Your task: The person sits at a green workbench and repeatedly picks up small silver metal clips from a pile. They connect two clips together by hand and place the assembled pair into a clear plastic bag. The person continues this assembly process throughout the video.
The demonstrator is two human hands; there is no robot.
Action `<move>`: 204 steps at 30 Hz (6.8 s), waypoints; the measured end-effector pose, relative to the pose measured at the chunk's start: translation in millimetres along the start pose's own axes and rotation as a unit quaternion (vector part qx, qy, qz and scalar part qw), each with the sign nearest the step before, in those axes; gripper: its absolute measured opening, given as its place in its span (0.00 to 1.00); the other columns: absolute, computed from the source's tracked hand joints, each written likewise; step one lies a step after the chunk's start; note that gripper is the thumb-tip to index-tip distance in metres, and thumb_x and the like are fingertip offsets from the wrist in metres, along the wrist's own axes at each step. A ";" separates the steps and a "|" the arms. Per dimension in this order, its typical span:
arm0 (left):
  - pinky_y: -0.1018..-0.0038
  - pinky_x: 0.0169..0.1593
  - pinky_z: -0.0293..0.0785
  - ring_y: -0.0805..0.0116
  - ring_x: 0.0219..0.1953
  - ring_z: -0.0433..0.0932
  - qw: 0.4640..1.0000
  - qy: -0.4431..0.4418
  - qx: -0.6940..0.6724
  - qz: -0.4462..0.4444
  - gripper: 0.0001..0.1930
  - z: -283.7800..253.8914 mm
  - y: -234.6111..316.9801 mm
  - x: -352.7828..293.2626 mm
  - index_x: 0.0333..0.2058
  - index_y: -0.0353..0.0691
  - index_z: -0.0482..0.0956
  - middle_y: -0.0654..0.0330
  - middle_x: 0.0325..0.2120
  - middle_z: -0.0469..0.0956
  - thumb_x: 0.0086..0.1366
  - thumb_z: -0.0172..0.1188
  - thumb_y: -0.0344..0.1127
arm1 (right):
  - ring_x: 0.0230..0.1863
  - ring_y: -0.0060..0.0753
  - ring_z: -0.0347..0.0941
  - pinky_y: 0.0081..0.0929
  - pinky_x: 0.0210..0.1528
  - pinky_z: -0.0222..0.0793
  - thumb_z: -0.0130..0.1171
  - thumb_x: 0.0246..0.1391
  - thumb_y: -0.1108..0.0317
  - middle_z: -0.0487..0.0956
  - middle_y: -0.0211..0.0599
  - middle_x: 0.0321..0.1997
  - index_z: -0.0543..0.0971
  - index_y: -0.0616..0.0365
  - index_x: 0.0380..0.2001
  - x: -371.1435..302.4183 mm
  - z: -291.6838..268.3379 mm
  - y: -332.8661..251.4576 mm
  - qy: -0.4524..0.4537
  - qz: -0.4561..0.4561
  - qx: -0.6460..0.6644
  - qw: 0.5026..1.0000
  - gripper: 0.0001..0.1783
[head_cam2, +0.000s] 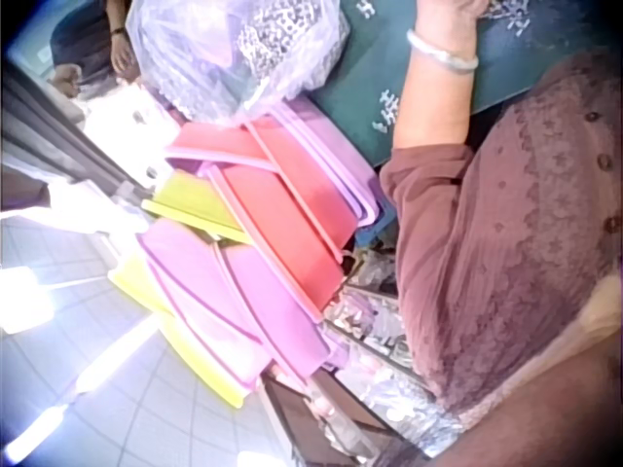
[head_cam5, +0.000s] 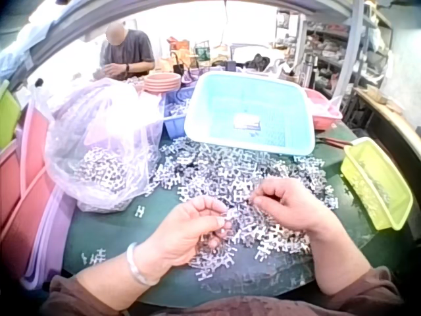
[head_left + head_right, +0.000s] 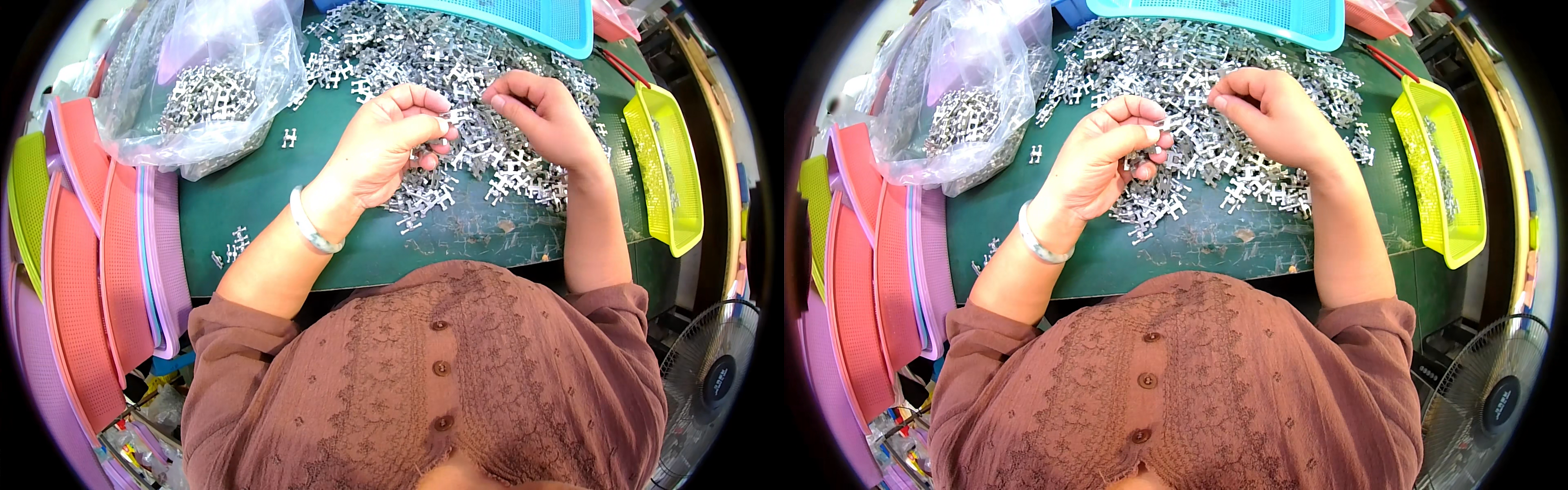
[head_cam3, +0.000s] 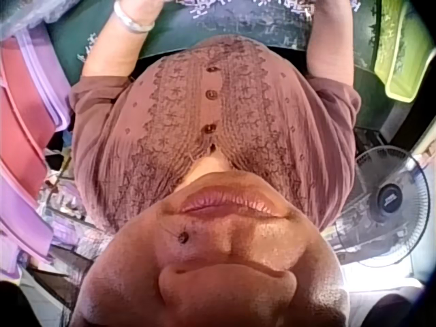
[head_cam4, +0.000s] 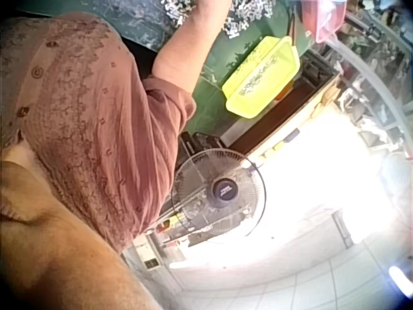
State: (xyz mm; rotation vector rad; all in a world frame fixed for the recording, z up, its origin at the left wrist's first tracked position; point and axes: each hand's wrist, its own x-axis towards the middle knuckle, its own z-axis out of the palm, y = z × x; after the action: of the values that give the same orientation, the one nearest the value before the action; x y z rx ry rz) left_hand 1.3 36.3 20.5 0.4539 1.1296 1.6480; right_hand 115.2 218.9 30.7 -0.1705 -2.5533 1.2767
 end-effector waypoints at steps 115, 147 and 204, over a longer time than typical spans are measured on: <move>0.72 0.38 0.69 0.62 0.32 0.73 0.372 0.487 0.676 0.409 0.13 -107.2 100.5 -22.0 0.36 0.38 0.78 0.55 0.29 0.75 0.48 0.59 0.29 | 0.24 0.12 0.63 0.11 0.28 0.60 0.55 0.46 0.75 0.71 0.22 0.23 0.74 0.62 0.29 2.7 3.9 -5.8 -0.022 0.102 0.238 0.966 0.05; 0.80 0.29 0.73 0.74 0.24 0.75 0.991 0.022 0.106 0.073 0.09 2.5 -2.3 -1.5 0.33 0.33 0.73 0.59 0.23 0.76 0.62 0.49 0.33 | 0.32 0.33 0.72 0.24 0.33 0.67 0.55 0.44 0.77 0.74 0.38 0.30 0.74 0.63 0.31 2.1 9.6 -5.9 0.100 -0.142 -0.064 0.983 0.07; 0.83 0.25 0.70 0.76 0.22 0.73 0.999 -0.022 -0.034 -0.026 0.08 -5.8 -0.5 2.9 0.32 0.35 0.72 0.60 0.23 0.75 0.60 0.53 0.35 | 0.32 0.19 0.67 0.18 0.33 0.63 0.58 0.46 0.71 0.73 0.29 0.31 0.77 0.62 0.30 6.2 24.8 -6.3 0.039 -0.072 0.103 0.991 0.07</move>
State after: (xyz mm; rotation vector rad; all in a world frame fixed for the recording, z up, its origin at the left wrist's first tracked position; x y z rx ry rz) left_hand -3.9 36.3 16.7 0.4122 1.0416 1.6194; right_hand 102.0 197.6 22.8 0.0066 -2.3049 1.4348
